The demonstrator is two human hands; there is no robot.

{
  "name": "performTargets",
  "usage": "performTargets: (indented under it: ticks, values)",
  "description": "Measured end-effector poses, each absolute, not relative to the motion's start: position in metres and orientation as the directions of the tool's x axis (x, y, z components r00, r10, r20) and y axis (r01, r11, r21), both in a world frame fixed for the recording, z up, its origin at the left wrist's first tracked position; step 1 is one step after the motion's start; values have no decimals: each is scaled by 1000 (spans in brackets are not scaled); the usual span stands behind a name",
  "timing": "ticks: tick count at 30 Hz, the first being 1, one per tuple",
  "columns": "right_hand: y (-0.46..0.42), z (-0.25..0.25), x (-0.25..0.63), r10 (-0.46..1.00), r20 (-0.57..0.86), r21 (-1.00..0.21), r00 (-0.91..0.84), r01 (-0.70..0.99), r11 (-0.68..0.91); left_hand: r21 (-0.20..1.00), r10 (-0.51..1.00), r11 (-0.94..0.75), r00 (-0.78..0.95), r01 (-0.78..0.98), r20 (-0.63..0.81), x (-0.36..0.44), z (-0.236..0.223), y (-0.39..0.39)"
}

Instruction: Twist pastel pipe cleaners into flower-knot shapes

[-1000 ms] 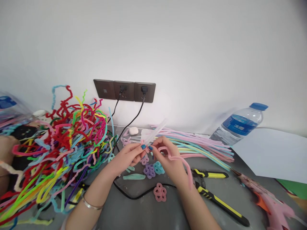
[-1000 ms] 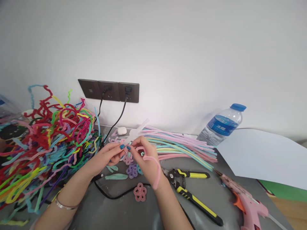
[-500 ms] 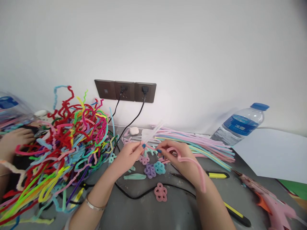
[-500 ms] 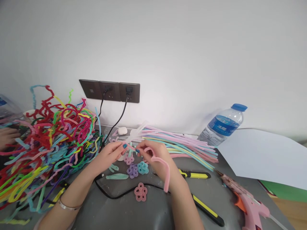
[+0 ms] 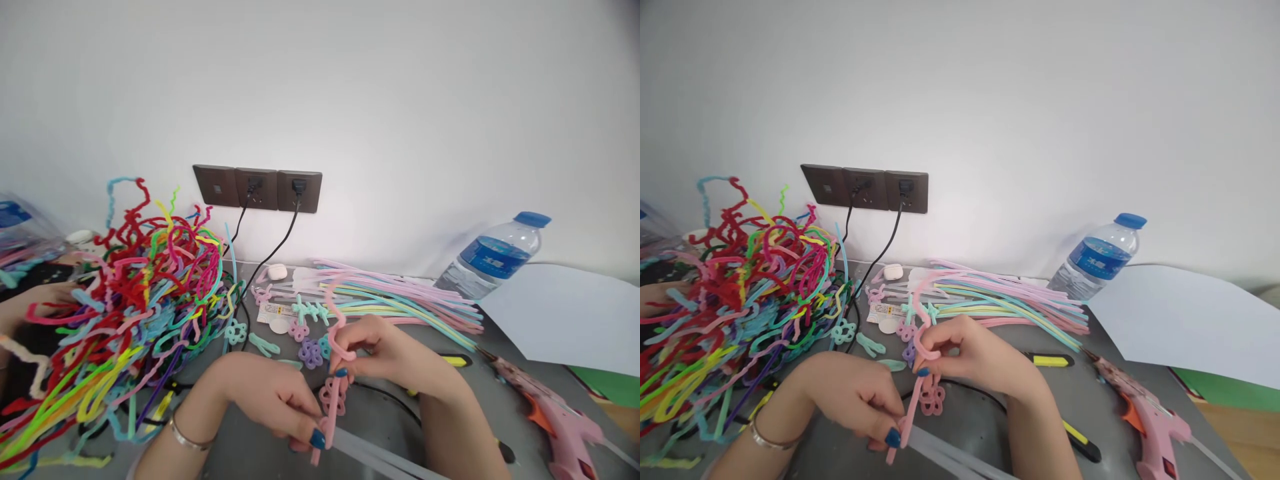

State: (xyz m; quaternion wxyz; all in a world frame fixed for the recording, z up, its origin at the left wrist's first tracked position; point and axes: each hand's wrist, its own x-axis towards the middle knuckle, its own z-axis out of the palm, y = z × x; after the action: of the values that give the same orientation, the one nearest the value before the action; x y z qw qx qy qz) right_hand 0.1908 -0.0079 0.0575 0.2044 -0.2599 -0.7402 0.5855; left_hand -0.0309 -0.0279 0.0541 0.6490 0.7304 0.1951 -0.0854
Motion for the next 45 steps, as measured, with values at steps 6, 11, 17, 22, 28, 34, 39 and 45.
performTargets:
  ticks: [6,11,17,22,28,34,39,45]
  values:
    - [8,30,167,762,14,-998,-647,-60,-33,963,366,93,891,253,-269,-44,61,-26]
    - [16,15,154,860,-21,-988,-510,-122,-96,978,650,187,735,91,-193,-50,50,-21]
    - [19,17,154,940,98,-940,-327,-340,-20,963,910,54,410,-265,62,-41,34,-9]
    - [14,21,151,912,322,-906,-253,-361,220,986,976,12,217,-168,26,-36,25,0]
    - [4,41,166,739,495,-838,-457,-27,545,951,933,-13,346,308,-99,-40,18,2]
    - [-3,53,180,697,291,-911,-656,31,410,816,427,1,738,578,-522,-37,36,-15]
    - [2,42,174,729,111,-994,-676,-76,81,838,263,-24,812,545,-521,-41,43,-19]
    - [7,25,153,782,2,-973,-624,-180,-142,913,291,-37,878,407,-380,-49,45,-14]
